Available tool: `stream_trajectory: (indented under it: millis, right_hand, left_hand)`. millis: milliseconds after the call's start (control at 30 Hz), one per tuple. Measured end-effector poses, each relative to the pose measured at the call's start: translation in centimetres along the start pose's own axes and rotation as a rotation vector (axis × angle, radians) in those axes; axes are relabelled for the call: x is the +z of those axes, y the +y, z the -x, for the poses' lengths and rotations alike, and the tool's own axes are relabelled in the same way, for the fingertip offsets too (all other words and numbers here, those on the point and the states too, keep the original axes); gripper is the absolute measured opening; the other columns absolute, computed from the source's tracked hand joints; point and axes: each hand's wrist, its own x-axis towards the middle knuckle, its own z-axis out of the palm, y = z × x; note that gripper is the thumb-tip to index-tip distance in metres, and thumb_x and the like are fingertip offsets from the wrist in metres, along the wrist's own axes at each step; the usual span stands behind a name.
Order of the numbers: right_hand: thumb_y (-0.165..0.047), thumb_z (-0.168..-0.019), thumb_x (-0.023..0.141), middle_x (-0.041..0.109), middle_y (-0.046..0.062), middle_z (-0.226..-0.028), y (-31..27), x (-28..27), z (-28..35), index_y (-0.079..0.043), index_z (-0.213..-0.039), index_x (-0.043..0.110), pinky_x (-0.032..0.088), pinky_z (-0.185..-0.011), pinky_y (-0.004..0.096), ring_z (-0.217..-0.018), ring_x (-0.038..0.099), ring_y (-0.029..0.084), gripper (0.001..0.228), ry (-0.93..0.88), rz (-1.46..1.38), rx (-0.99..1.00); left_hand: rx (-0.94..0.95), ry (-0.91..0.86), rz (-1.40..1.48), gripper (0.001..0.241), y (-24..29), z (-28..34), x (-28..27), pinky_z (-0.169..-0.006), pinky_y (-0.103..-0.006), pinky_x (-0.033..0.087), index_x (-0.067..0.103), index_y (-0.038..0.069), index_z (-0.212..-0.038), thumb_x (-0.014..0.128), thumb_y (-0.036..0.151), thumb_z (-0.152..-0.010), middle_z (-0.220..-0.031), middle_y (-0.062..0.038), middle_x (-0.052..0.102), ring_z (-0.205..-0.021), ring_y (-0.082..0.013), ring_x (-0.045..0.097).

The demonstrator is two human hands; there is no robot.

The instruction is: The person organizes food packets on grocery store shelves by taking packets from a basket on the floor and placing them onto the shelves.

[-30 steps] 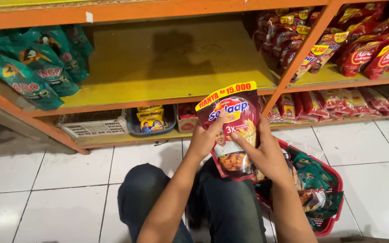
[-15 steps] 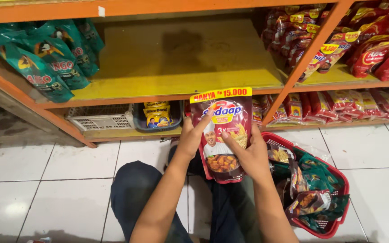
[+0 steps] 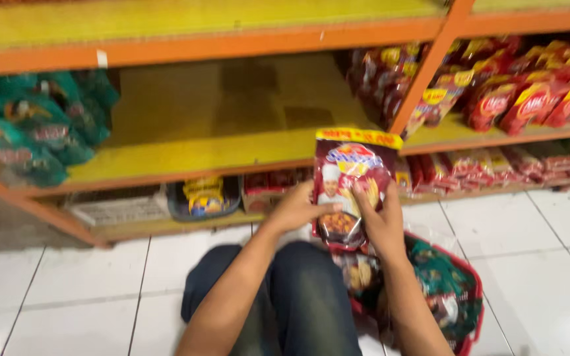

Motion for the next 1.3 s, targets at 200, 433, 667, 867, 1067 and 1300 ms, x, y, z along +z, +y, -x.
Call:
stream_trajectory:
  millis: [200, 433, 667, 867, 1067, 1300]
  right_hand:
    - [-0.004, -0.088, 0.072, 0.064, 0.007, -0.129, 3.9, -1.9, -3.8, -0.011, -0.142, 0.038, 0.054, -0.097, 0.033, -0.117, 0.064, 0.016, 0.064, -0.226, -0.221, 0.212]
    - [0.001, -0.090, 0.073, 0.066, 0.012, -0.129, 9.2, 0.2, -12.7, -0.006, -0.142, 0.042, 0.055, -0.100, 0.036, -0.119, 0.067, 0.021, 0.061, -0.207, -0.011, 0.082]
    - [-0.006, -0.094, 0.077, 0.063, 0.015, -0.130, 14.0, 2.6, -17.1, -0.002, -0.144, 0.036, 0.051, -0.103, 0.036, -0.122, 0.064, 0.025, 0.065, -0.126, 0.202, -0.165]
    - [-0.015, -0.087, 0.085, 0.066, 0.014, -0.122, 13.5, 3.6, -15.3, -0.004, -0.147, 0.038, 0.055, -0.079, 0.035, -0.091, 0.066, 0.023, 0.077, 0.036, 0.419, -0.092]
    - [-0.013, -0.074, 0.088, 0.058, 0.020, -0.129, 13.4, 5.6, -14.0, 0.002, -0.157, 0.018, 0.056, -0.064, 0.030, -0.076, 0.065, 0.018, 0.110, 0.104, 0.328, -0.120]
    - [-0.016, -0.089, 0.085, 0.045, 0.024, -0.140, 17.9, 6.0, -15.0, 0.007, -0.164, 0.007, 0.054, -0.084, 0.037, -0.083, 0.064, 0.024, 0.111, 0.171, 0.557, -0.111]
  left_hand:
    - [0.079, 0.083, 0.015, 0.042, -2.0, -5.6, -0.9, -0.084, -0.0299, 0.058, 0.068, 0.001, -0.117, 0.081, 0.022, -0.083, -0.106, -0.009, 0.080, -0.094, -0.0128, 0.076]
    - [0.089, 0.294, 0.070, 0.034, -6.8, -12.9, -0.6, -0.075, -0.0302, 0.056, 0.071, 0.000, -0.109, 0.084, 0.017, -0.083, -0.096, -0.011, 0.080, -0.082, -0.0126, 0.070]
    - [0.032, 0.372, -0.086, 0.056, -11.2, -18.5, -0.3, -0.078, -0.0386, 0.056, 0.053, 0.000, -0.133, 0.079, 0.025, -0.089, -0.111, -0.018, 0.073, -0.086, -0.0269, 0.073]
    - [0.234, 0.565, -0.405, 0.059, -13.5, -17.6, 0.9, -0.084, -0.0437, 0.056, 0.053, 0.004, -0.141, 0.077, 0.025, -0.091, -0.116, -0.017, 0.072, -0.098, -0.0351, 0.070]
    - [-0.010, 0.439, -0.199, 0.059, -12.9, -17.1, 1.5, -0.086, -0.0418, 0.057, 0.045, 0.006, -0.151, 0.065, 0.016, -0.097, -0.111, -0.018, 0.073, -0.096, -0.0330, 0.072]
    - [0.142, 0.312, -0.202, 0.092, -12.4, -17.8, 2.9, -0.098, -0.0446, 0.050, 0.006, 0.005, -0.162, 0.063, 0.005, -0.090, -0.140, -0.026, 0.056, -0.123, -0.0402, 0.060]
